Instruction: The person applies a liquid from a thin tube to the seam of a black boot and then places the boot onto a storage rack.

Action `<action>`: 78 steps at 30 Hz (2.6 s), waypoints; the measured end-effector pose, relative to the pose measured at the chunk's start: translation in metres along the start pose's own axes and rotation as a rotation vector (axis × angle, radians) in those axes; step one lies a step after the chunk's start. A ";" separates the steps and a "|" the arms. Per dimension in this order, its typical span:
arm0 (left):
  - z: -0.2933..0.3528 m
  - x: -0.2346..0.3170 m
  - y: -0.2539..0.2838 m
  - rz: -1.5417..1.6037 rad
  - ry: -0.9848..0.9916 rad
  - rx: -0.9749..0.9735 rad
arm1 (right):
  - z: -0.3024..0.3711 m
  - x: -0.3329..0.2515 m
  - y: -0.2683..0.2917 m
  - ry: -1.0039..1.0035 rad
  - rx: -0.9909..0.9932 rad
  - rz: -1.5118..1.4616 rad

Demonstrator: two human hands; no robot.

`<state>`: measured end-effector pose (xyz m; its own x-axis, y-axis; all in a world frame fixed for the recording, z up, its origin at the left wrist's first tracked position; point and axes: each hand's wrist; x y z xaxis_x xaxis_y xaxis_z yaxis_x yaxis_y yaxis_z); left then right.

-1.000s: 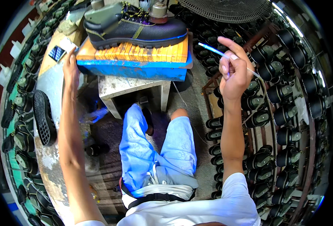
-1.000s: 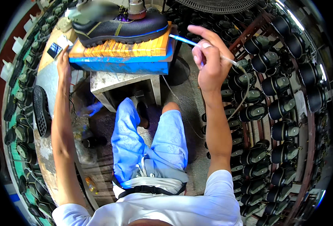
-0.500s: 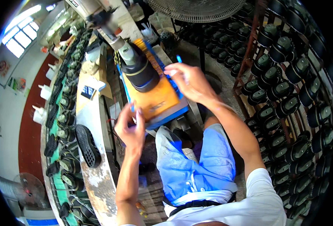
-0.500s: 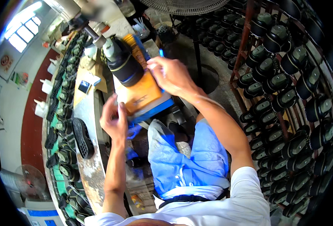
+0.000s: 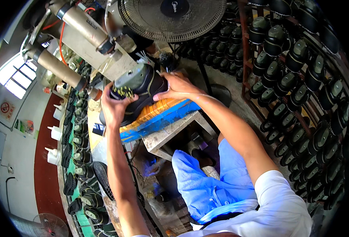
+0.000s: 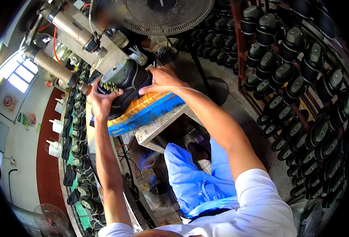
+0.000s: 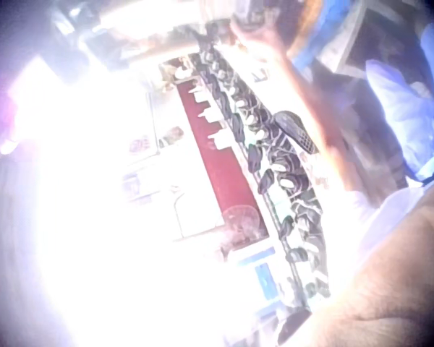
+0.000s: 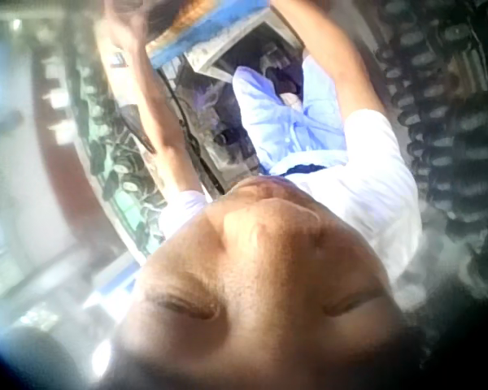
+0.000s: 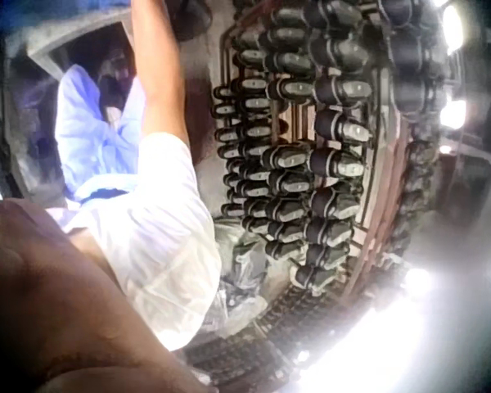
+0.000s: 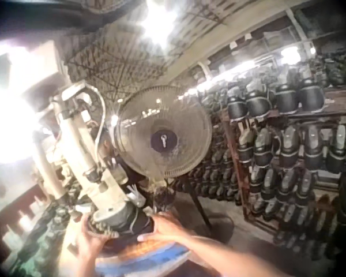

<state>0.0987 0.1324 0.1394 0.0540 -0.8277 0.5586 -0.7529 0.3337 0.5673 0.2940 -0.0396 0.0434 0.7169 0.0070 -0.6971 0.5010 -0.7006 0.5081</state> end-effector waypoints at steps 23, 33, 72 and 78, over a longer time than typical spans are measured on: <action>0.145 0.222 -0.145 0.324 -0.972 -1.143 | 0.451 -0.057 0.119 -0.879 -0.047 -0.901; 0.160 0.257 -0.254 0.572 -0.907 -1.000 | 0.536 -0.021 0.110 -0.948 0.956 -0.908; 0.097 0.146 -0.171 -0.184 -0.974 -0.690 | 0.461 0.024 0.066 -0.869 0.248 -0.715; 0.089 0.105 -0.048 -0.617 -1.244 -0.309 | 0.305 -0.060 0.154 -0.398 -0.264 -0.338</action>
<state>0.0824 -0.0109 0.1170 -0.4084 -0.6710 -0.6188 -0.6414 -0.2714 0.7176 0.1807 -0.3656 0.0093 0.2847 -0.1054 -0.9528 0.8103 -0.5047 0.2979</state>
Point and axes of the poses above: each hand's wrist, its own z-axis away from the middle knuckle, its own y-axis out of the back of the hand, x = y × z
